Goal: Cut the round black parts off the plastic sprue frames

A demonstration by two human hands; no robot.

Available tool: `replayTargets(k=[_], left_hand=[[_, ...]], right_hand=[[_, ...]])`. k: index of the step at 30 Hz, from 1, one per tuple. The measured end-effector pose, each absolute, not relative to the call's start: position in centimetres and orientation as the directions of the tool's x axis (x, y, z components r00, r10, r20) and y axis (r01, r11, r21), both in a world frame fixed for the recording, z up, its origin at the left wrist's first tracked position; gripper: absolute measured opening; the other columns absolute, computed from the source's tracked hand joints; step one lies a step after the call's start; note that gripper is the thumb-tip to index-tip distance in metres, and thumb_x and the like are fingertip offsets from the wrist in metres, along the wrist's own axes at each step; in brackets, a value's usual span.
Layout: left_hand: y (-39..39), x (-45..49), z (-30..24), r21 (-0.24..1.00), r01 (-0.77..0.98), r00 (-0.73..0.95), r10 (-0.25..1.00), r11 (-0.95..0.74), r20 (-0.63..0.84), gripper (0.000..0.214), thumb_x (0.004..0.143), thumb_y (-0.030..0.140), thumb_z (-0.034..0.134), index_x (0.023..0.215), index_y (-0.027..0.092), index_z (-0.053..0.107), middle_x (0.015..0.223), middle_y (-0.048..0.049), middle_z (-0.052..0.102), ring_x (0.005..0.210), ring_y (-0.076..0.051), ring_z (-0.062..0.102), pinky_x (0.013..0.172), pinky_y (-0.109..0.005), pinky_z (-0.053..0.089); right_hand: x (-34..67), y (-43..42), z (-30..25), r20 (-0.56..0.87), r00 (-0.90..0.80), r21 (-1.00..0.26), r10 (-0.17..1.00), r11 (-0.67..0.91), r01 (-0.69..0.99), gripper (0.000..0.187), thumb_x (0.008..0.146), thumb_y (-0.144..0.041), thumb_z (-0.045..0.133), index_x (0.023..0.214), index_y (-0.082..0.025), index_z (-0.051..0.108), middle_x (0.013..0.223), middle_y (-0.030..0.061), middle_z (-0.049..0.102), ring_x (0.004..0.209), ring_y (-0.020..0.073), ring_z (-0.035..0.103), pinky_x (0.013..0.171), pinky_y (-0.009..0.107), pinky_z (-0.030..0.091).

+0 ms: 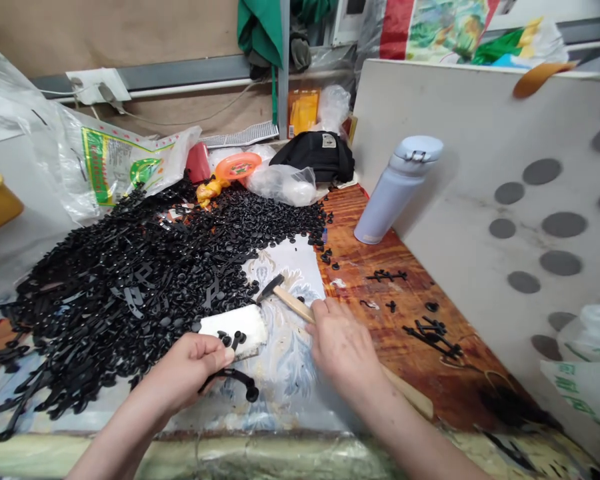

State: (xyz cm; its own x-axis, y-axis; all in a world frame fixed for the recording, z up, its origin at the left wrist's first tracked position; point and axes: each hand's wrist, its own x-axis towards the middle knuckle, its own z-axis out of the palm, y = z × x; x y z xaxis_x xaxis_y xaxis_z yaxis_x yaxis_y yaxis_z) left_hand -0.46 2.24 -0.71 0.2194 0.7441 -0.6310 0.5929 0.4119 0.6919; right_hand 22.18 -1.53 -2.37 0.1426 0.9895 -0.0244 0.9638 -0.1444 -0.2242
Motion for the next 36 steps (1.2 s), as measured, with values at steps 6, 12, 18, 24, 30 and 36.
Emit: replayTargets(k=[6,12,18,24,30,36], left_hand=[[2.3,-0.2,-0.4,0.707,0.644,0.259,0.785,0.294,-0.563,0.042,0.065,0.056,0.055,0.046,0.024,0.036,0.040,0.0073,0.033,0.040,-0.009,0.022,0.043,-0.024,0.014],[2.4,-0.2,-0.5,0.706,0.666,0.258,0.815,0.239,-0.519,0.035,0.065,0.046,0.054,0.044,0.022,0.039,0.040,0.0071,0.030,0.043,-0.010,0.025,0.045,-0.026,0.016],[2.3,-0.4,-0.7,0.688,0.690,0.240,0.827,0.223,-0.508,0.034,0.067,0.038,0.055,0.043,0.023,0.035,0.041,0.0074,0.026,0.043,-0.011,0.023,0.046,-0.027,0.013],[2.4,-0.5,-0.8,0.686,0.698,0.248,0.830,0.204,-0.499,0.036,0.067,0.036,0.057,0.043,0.022,0.033,0.043,0.0078,0.023,0.044,-0.010,0.021,0.045,-0.027,0.013],[2.6,-0.5,-0.9,0.685,0.701,0.255,0.826,0.200,-0.503,0.035,0.067,0.036,0.056,0.043,0.023,0.034,0.042,0.0072,0.026,0.044,-0.011,0.024,0.044,-0.026,0.015],[2.6,-0.4,-0.7,0.677,0.710,0.249,0.829,0.196,-0.501,0.035,0.067,0.035,0.056,0.042,0.022,0.035,0.042,0.0067,0.030,0.044,-0.011,0.026,0.044,-0.026,0.016]], right_hand=[[22.1,-2.8,-0.7,0.030,-0.105,-0.601,0.994,0.102,0.793,0.025,0.096,-0.024,0.031,0.098,-0.018,0.056,0.072,0.0042,0.062,0.061,0.0195,0.060,0.056,0.029,0.041],[22.0,-4.6,-0.8,0.159,-0.309,-0.464,0.938,0.347,0.815,0.045,0.096,-0.024,0.034,0.140,-0.028,0.042,0.082,0.0050,0.068,0.067,0.0214,0.065,0.061,0.032,0.049],[22.4,-4.8,-0.6,0.322,-0.281,-0.538,0.904,0.419,0.732,0.051,0.095,-0.019,0.041,0.144,-0.028,0.035,0.111,0.0089,0.068,0.086,0.0193,0.068,0.071,0.028,0.055],[22.3,-4.5,-0.5,0.178,-0.295,-0.485,0.939,0.345,0.804,0.046,0.094,-0.024,0.041,0.139,-0.032,0.043,0.103,0.0041,0.072,0.078,0.0223,0.071,0.062,0.032,0.058],[22.4,-4.9,-0.7,0.301,-0.272,-0.516,0.914,0.397,0.760,0.051,0.093,-0.019,0.043,0.143,-0.029,0.039,0.116,0.0063,0.067,0.088,0.0218,0.070,0.070,0.029,0.058],[22.5,-4.9,-0.8,0.224,-0.298,-0.496,0.928,0.372,0.785,0.046,0.094,-0.023,0.043,0.140,-0.031,0.043,0.113,0.0048,0.068,0.090,0.0224,0.069,0.072,0.032,0.059]])
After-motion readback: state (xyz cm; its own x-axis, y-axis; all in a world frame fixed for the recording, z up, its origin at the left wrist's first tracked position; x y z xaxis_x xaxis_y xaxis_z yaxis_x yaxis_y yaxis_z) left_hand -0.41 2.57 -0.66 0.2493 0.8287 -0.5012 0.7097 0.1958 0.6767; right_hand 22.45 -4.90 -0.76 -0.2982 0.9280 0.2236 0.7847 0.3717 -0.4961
